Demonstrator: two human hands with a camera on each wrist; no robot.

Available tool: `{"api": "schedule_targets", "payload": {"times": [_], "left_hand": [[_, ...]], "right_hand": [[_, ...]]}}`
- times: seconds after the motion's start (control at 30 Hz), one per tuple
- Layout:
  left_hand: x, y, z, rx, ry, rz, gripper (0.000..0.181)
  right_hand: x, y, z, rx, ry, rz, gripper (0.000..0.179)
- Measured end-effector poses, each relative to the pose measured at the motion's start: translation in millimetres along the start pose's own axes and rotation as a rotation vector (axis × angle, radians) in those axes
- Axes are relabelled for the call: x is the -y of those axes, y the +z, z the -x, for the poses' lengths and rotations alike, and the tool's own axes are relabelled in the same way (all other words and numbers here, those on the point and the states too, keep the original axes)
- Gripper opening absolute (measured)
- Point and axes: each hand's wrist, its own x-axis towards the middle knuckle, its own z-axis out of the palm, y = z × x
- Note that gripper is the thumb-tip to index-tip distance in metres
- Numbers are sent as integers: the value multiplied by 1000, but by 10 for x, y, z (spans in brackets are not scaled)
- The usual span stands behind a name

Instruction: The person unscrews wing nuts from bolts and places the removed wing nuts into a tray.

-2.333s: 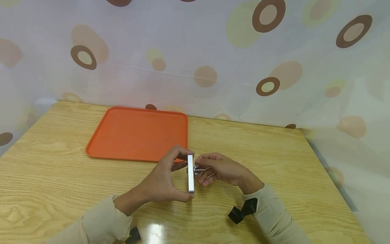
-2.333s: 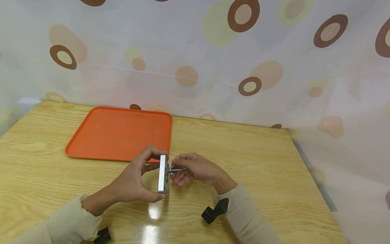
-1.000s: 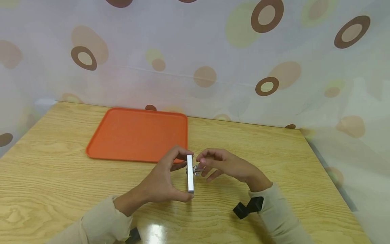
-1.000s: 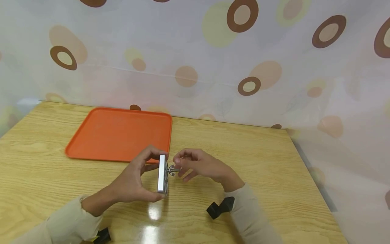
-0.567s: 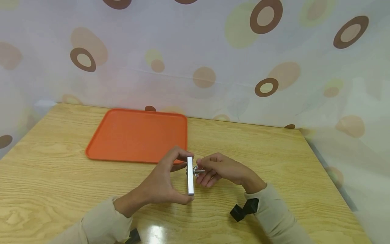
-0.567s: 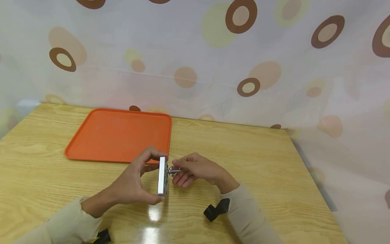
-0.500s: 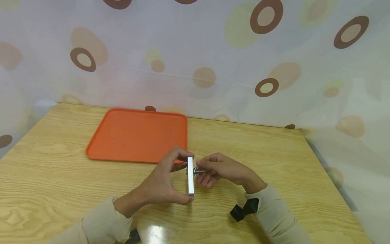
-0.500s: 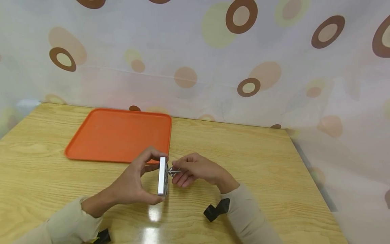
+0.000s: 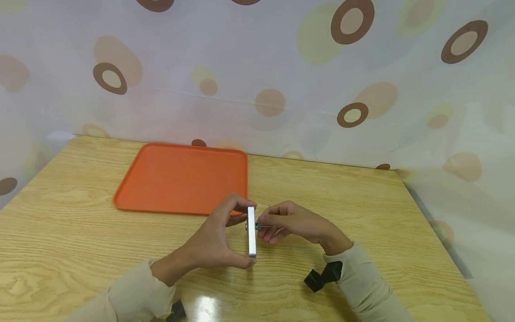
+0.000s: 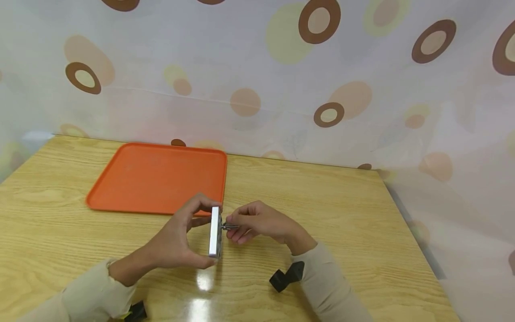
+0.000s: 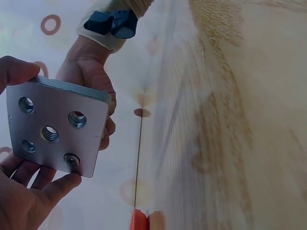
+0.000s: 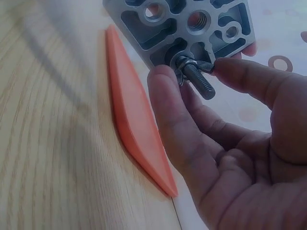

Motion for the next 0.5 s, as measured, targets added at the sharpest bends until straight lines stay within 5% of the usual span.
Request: {"api": "schedule_targets", "payload": {"times": [0.5], "left_hand": [[11, 7, 0, 6, -34, 22, 77]], "right_hand": [[-53, -26, -12, 28, -62, 8, 34]]}}
